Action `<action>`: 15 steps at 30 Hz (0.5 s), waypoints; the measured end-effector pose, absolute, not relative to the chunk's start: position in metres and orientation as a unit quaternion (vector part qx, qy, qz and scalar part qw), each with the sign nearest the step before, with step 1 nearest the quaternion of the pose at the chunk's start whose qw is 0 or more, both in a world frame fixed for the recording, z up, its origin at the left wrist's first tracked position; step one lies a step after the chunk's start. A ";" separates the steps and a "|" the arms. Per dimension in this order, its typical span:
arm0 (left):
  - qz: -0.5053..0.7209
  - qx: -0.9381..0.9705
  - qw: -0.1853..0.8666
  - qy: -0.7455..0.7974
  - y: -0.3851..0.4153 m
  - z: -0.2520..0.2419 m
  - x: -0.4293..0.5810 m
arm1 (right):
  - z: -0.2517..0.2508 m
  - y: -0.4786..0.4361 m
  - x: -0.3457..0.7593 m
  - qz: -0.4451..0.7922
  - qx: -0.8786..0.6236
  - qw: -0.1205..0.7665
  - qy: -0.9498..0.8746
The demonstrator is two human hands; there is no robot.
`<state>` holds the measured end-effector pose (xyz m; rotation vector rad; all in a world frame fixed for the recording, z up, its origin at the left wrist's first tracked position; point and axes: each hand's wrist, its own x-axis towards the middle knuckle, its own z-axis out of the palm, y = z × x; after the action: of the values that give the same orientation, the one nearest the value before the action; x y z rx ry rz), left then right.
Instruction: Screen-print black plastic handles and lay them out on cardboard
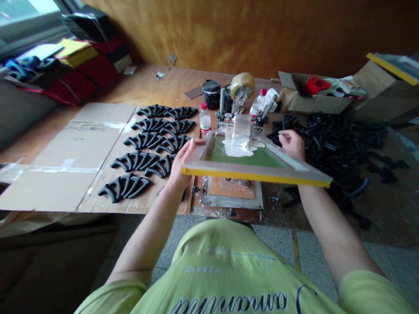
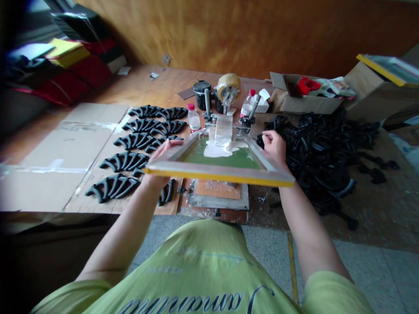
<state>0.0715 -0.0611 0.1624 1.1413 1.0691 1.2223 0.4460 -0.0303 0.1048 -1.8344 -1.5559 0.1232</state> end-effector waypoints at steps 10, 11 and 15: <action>0.550 0.400 0.603 0.417 -0.042 0.183 0.104 | 0.036 -0.108 0.335 0.105 -0.698 0.061 -0.706; 0.504 0.394 0.632 0.437 -0.058 0.170 0.105 | 0.042 -0.109 0.328 0.113 -0.712 0.047 -0.691; 0.156 0.384 0.781 0.468 -0.127 0.110 0.108 | 0.058 -0.114 0.312 0.129 -0.731 0.019 -0.670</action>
<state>0.1078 -0.1270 0.1097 0.8300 1.0101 0.3372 0.3118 -0.1136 0.0585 -2.2684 -2.0810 0.3997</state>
